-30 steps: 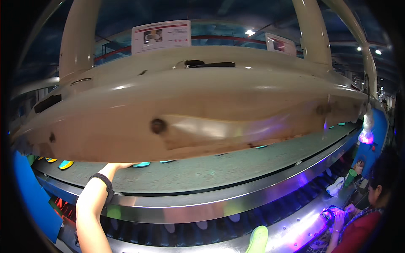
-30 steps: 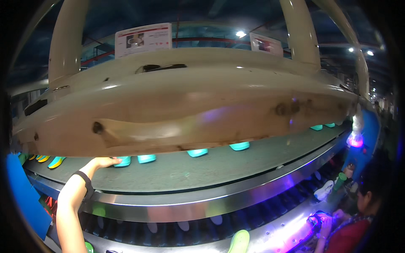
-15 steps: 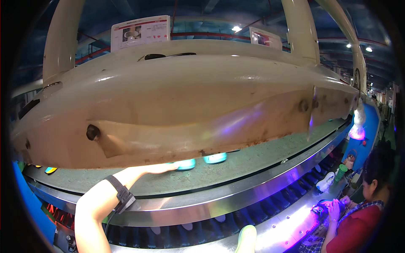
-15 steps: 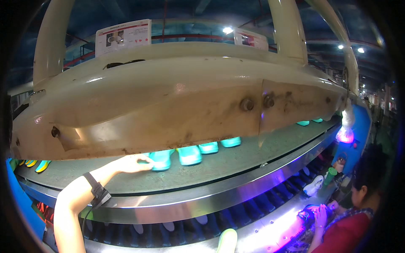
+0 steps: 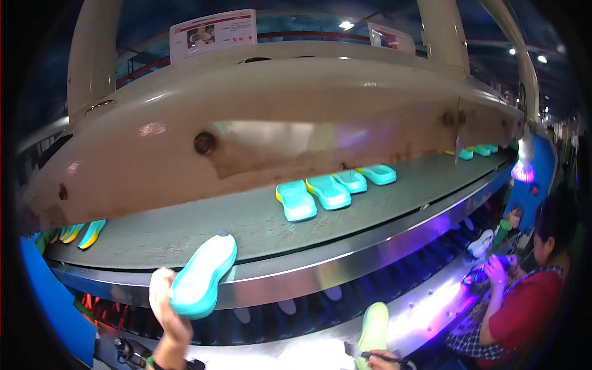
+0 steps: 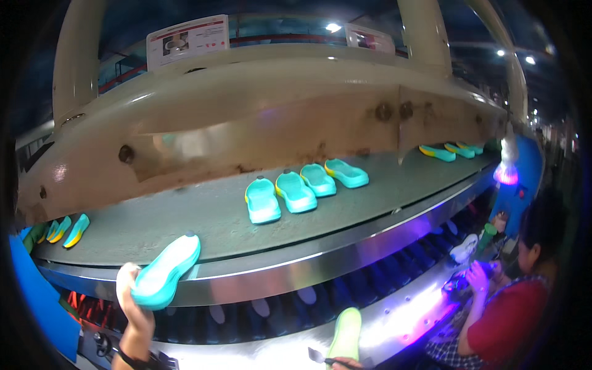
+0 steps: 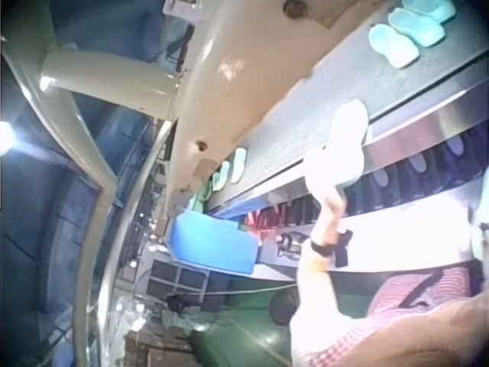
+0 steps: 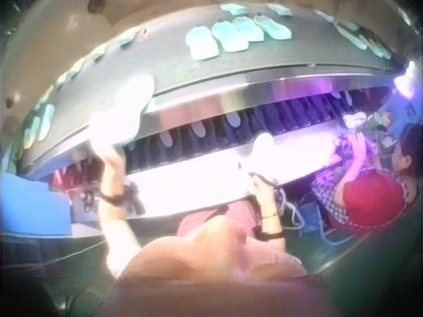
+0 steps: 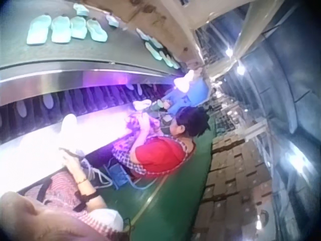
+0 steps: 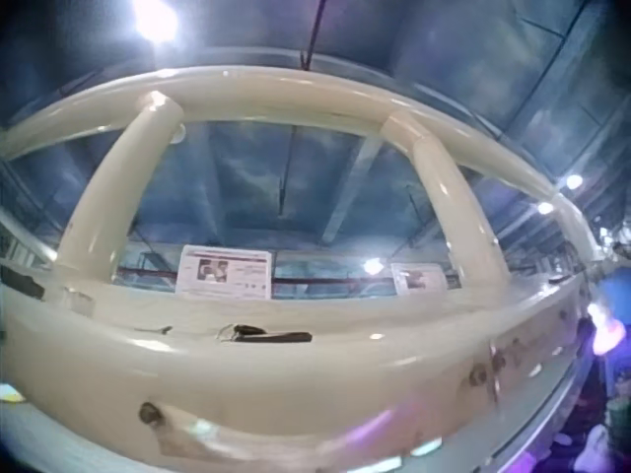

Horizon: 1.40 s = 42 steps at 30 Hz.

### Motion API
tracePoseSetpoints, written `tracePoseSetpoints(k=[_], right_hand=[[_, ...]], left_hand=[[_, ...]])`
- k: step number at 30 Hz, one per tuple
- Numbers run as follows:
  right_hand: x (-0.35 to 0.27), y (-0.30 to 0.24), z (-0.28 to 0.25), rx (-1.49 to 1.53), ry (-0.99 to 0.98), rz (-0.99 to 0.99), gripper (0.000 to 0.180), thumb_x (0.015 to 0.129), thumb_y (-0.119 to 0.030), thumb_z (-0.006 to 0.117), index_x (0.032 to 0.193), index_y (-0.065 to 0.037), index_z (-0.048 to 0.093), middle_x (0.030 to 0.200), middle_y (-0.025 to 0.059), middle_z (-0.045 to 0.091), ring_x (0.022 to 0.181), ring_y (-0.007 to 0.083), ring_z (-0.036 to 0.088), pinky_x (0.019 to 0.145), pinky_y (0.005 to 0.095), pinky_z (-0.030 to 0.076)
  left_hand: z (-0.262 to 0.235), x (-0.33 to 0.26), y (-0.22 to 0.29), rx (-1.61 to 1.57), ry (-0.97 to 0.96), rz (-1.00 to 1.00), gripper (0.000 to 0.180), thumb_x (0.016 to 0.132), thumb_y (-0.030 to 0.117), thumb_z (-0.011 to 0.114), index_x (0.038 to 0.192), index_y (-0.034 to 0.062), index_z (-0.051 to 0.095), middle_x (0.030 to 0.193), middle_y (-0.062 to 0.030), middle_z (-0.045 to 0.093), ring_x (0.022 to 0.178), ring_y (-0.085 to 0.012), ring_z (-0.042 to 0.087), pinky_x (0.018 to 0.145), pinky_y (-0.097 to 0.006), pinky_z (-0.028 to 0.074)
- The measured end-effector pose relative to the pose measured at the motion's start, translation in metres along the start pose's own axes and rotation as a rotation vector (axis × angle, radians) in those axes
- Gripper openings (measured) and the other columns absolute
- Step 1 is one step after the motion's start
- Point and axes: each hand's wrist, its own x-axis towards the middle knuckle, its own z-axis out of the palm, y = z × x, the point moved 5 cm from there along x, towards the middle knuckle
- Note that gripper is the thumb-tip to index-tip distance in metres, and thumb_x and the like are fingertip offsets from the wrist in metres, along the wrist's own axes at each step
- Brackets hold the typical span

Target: Applying adhesive or coating to shoe soles on a manufacturing conveyor line.

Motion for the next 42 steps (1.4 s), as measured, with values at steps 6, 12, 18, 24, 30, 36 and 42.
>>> tracePoseSetpoints(k=[6,12,18,24,30,36,42], right_hand=[[-0.005,-0.028,0.031,0.201,-0.111,-0.287,0.016,0.073,0.004,0.056,0.089,0.004,0.058,0.079,0.0154,0.060,0.069,0.0224,0.060,0.063,0.0308,0.049],[-0.040,-0.049,0.084,0.132,-0.303,-0.336,0.018,0.074,0.008,0.053,0.091,0.004,0.057,0.091,0.0180,0.060,0.088,0.0273,0.058,0.083,0.0380,0.044],[-0.058,-0.022,0.137,0.209,-0.589,-0.188,0.024,0.071,0.011,0.052,0.093,0.005,0.058,0.095,0.0192,0.060,0.094,0.0303,0.056,0.091,0.0402,0.039],[-0.042,0.002,0.155,-0.303,-0.487,-0.148,0.019,0.071,0.003,0.063,0.090,0.005,0.061,0.084,0.0106,0.063,0.075,0.0130,0.059,0.070,0.0229,0.047],[-0.040,-0.012,0.191,-0.538,-0.445,-0.320,0.017,0.072,-0.003,0.064,0.088,0.003,0.062,0.083,0.0086,0.064,0.075,0.0123,0.059,0.069,0.0231,0.047],[-0.096,-0.020,0.223,-1.058,-0.843,-0.865,0.016,0.067,-0.004,0.064,0.083,0.000,0.062,0.082,0.0160,0.063,0.077,0.0264,0.062,0.069,0.0303,0.049],[-0.101,-0.041,0.212,-0.904,-0.965,-0.350,0.020,0.071,-0.006,0.064,0.090,0.000,0.063,0.083,0.0114,0.064,0.075,0.0185,0.063,0.069,0.0266,0.049]], left_hand=[[-0.032,-0.119,-0.053,-0.662,-0.191,-0.647,0.051,0.075,0.019,0.055,0.119,-0.0015,0.037,0.120,-0.0142,0.045,0.107,-0.0247,0.048,0.089,-0.039,0.041],[-0.010,-0.234,-0.086,-0.832,-0.279,-1.080,0.070,0.075,0.030,0.058,0.130,0.0010,0.026,0.124,-0.0174,0.041,0.112,-0.0300,0.045,0.093,-0.044,0.037],[0.029,-0.298,-0.103,-1.159,-0.346,-1.342,0.077,0.080,0.057,0.041,0.133,0.0052,0.020,0.131,-0.0175,0.033,0.116,-0.0337,0.039,0.097,-0.048,0.031],[0.046,-0.294,-0.094,-1.238,-0.186,-1.397,0.090,0.073,0.075,0.014,0.134,0.0092,0.021,0.132,-0.0185,0.032,0.116,-0.0386,0.037,0.096,-0.051,0.030],[0.051,-0.287,-0.099,-1.059,-0.009,-1.353,0.081,0.078,0.068,0.006,0.127,0.0105,0.035,0.123,-0.0154,0.043,0.109,-0.0300,0.046,0.092,-0.045,0.036],[0.032,-0.262,-0.115,-0.904,0.165,-1.296,0.076,0.079,0.067,0.012,0.118,0.0089,0.043,0.109,-0.0137,0.052,0.100,-0.0283,0.051,0.089,-0.042,0.039],[0.023,-0.239,-0.093,-1.034,-0.064,-1.199,0.077,0.079,0.067,0.012,0.120,0.0089,0.043,0.109,-0.0141,0.054,0.100,-0.0295,0.052,0.088,-0.043,0.041]])
